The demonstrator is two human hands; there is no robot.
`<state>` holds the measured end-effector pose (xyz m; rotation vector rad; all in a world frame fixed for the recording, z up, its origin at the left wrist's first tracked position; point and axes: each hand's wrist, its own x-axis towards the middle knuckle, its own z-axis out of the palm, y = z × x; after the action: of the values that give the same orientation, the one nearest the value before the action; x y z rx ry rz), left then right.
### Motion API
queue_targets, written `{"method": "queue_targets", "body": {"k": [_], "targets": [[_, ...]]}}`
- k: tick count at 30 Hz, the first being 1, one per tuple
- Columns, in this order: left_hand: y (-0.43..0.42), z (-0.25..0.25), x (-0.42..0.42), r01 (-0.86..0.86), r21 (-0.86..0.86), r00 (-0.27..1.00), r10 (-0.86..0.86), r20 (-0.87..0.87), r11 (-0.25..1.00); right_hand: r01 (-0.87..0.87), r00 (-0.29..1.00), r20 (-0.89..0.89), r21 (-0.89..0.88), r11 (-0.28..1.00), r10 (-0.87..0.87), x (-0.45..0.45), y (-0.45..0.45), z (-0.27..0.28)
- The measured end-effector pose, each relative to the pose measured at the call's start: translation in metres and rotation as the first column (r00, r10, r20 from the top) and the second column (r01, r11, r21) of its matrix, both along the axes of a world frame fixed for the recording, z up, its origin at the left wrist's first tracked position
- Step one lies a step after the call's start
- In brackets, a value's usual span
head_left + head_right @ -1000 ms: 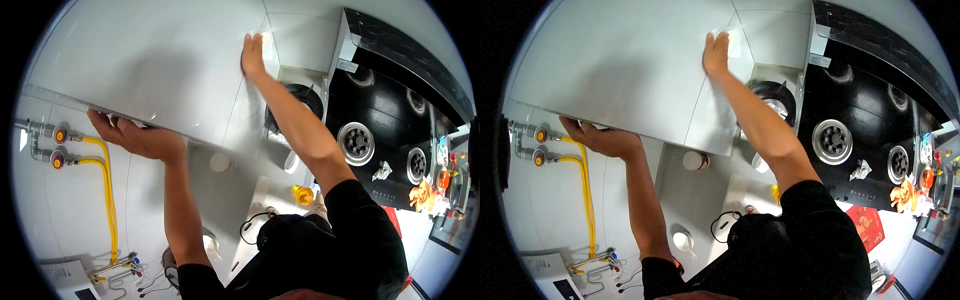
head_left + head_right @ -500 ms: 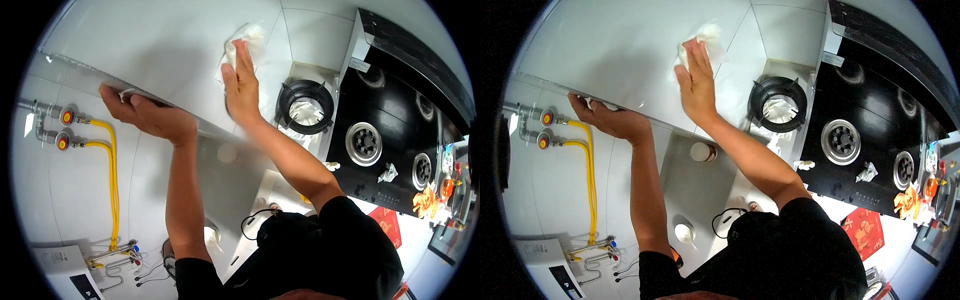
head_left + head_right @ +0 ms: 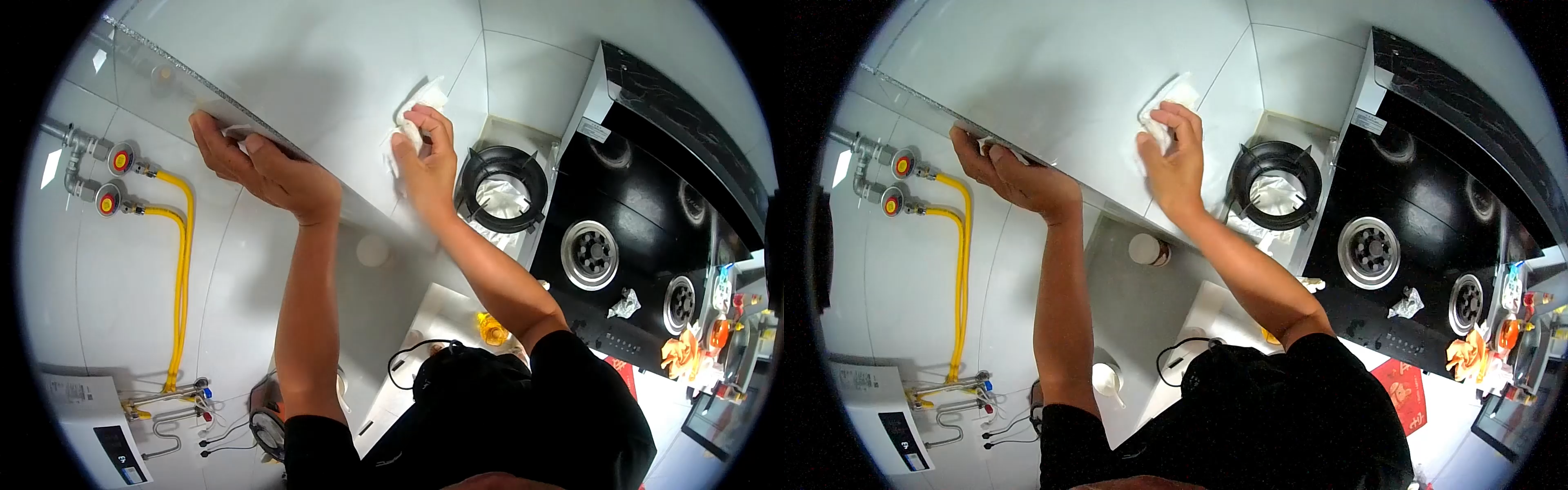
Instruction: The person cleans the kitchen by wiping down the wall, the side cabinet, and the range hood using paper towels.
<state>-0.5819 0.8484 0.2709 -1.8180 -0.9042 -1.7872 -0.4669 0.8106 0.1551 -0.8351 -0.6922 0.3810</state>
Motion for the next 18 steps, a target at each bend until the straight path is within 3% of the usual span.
{"method": "queue_targets", "body": {"k": [2,4,6,8,12,15,16,18], "targets": [[-0.011,0.002,0.008,0.356,-0.094,0.909,-0.32,0.267,0.93,0.091,0.991,0.092,0.111,0.99,-0.102,-0.007,0.002,0.012],[-0.011,0.001,0.008,0.339,-0.118,0.92,-0.302,0.25,0.933,0.116,0.985,0.119,0.064,0.991,-0.123,0.001,0.009,0.013],[-0.008,0.002,0.008,0.322,-0.133,0.929,-0.286,0.236,0.937,0.034,0.999,-0.013,-0.038,0.999,-0.034,0.012,0.012,0.011],[-0.006,0.0,0.005,0.223,-0.111,0.966,-0.205,0.155,0.968,0.053,0.999,0.015,-0.037,0.998,-0.052,0.011,0.011,0.004],[-0.014,0.003,0.007,0.286,-0.191,0.944,-0.242,0.225,0.939,0.08,0.99,0.112,0.099,0.992,-0.091,-0.007,0.003,0.021],[-0.005,-0.001,0.002,0.156,-0.078,0.983,-0.148,0.106,0.985,0.241,0.912,0.31,0.129,0.962,-0.27,0.006,0.019,0.026],[-0.002,-0.001,0.003,0.151,-0.081,0.985,-0.144,0.094,0.985,0.253,0.947,0.193,0.05,0.966,-0.258,0.013,0.026,0.021],[-0.004,-0.003,0.001,0.144,-0.092,0.987,-0.137,0.079,0.985,0.167,0.974,0.164,-0.032,0.986,-0.159,0.021,0.02,0.005]]}}
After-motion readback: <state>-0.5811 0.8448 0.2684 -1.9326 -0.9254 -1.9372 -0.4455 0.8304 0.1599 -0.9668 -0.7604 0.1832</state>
